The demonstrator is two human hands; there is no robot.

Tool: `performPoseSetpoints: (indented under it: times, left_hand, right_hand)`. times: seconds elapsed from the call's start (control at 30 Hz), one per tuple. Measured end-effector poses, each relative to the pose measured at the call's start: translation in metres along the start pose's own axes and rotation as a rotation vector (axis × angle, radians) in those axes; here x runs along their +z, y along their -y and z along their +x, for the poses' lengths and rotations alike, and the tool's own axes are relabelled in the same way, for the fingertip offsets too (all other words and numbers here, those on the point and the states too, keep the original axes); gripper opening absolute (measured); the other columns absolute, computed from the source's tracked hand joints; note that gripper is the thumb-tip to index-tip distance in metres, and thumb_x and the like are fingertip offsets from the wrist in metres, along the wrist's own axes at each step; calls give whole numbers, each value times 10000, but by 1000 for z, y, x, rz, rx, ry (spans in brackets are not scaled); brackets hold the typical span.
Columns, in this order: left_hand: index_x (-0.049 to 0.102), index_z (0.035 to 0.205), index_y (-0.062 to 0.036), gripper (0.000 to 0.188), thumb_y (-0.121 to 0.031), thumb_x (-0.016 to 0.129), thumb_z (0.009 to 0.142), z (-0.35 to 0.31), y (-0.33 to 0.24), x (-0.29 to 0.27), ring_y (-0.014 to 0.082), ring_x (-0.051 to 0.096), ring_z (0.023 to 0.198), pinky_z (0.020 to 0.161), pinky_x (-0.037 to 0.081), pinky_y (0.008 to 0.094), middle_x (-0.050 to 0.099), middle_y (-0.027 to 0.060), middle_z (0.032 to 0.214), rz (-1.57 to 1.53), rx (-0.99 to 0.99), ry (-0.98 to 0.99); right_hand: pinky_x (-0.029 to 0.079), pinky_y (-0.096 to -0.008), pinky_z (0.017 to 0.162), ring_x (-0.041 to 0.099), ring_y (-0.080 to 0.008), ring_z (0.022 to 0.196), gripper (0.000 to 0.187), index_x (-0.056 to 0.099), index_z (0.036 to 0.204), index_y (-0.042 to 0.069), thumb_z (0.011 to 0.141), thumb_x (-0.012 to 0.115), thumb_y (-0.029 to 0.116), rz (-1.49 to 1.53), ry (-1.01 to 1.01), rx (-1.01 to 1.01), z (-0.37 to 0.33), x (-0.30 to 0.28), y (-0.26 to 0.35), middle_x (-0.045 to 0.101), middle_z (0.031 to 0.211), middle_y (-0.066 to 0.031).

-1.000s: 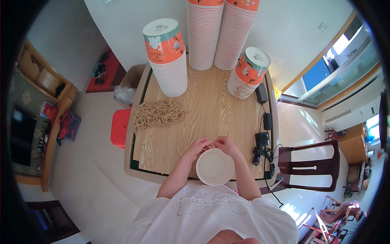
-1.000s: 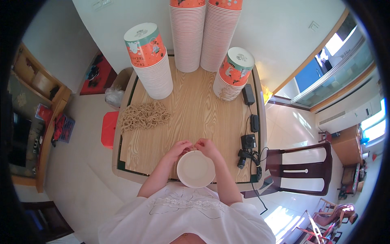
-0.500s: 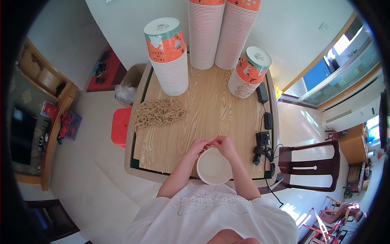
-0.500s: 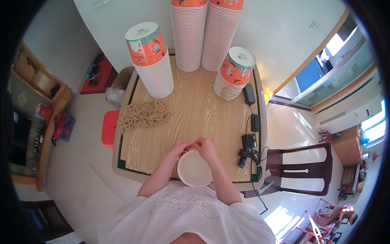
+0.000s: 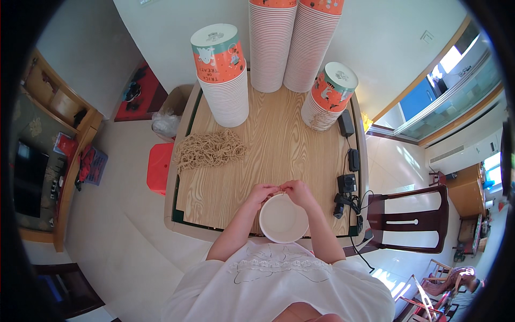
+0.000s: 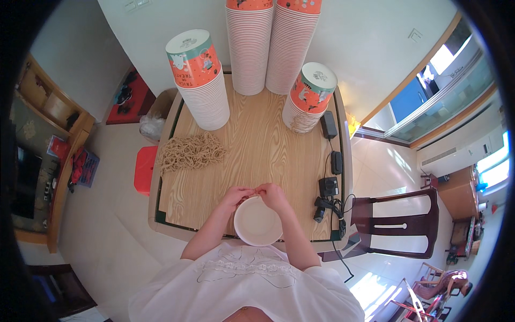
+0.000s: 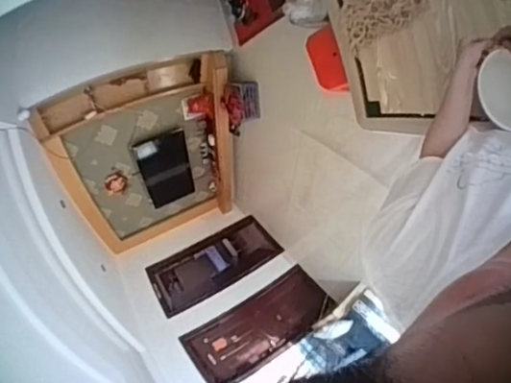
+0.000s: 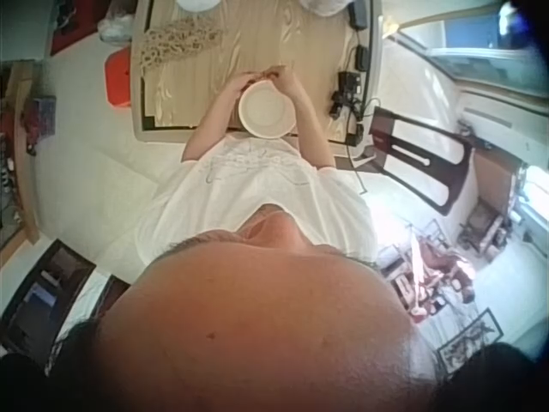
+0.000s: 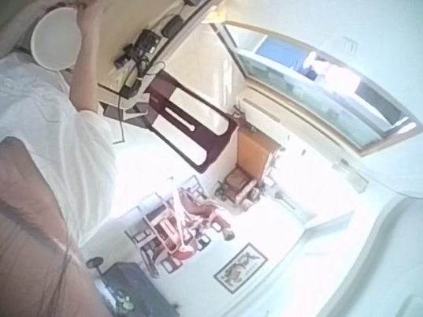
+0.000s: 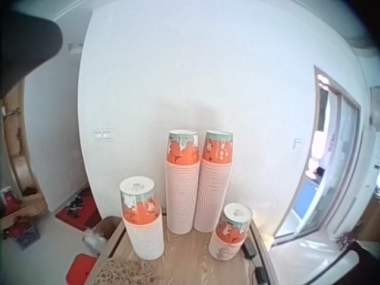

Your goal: Sorting rubber bands from a pile into a white bowl on a wooden table.

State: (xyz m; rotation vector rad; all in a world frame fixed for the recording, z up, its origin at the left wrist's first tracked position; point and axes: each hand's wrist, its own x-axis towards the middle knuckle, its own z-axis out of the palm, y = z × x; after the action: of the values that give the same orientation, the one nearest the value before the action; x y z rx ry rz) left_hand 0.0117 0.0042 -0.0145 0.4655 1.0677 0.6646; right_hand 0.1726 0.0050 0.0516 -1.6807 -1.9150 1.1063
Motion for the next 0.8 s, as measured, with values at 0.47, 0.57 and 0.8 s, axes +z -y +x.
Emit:
performPoseSetpoints:
  times: [0.47, 0.57, 0.8]
  left_hand:
    - [613, 827, -37, 107, -124, 609, 765, -4, -5, 4, 80, 515, 505, 444, 397, 188, 575, 14, 652, 99, 50, -74]
    - [612, 812, -49, 95, -131, 607, 765, -7, -6, 1, 78, 506, 501, 442, 386, 184, 571, 11, 649, 110, 36, -73]
    - [611, 819, -73, 95, -146, 605, 759, -7, -5, -3, 69, 518, 555, 451, 371, 184, 580, -3, 692, 112, 32, -68]
  right_hand:
    - [474, -296, 628, 600, -189, 680, 126, 617, 819, 56, 729, 598, 143, 75, 2, 102, 10, 5, -15, 621, 730, -88]
    - [471, -288, 616, 595, -176, 668, 149, 607, 798, 54, 710, 627, 173, 0, 56, 121, 10, 0, -2, 617, 714, -74]
    - [474, -318, 616, 604, -215, 686, 182, 610, 776, 41, 683, 641, 195, -31, 86, 122, 12, 2, 9, 619, 721, -103]
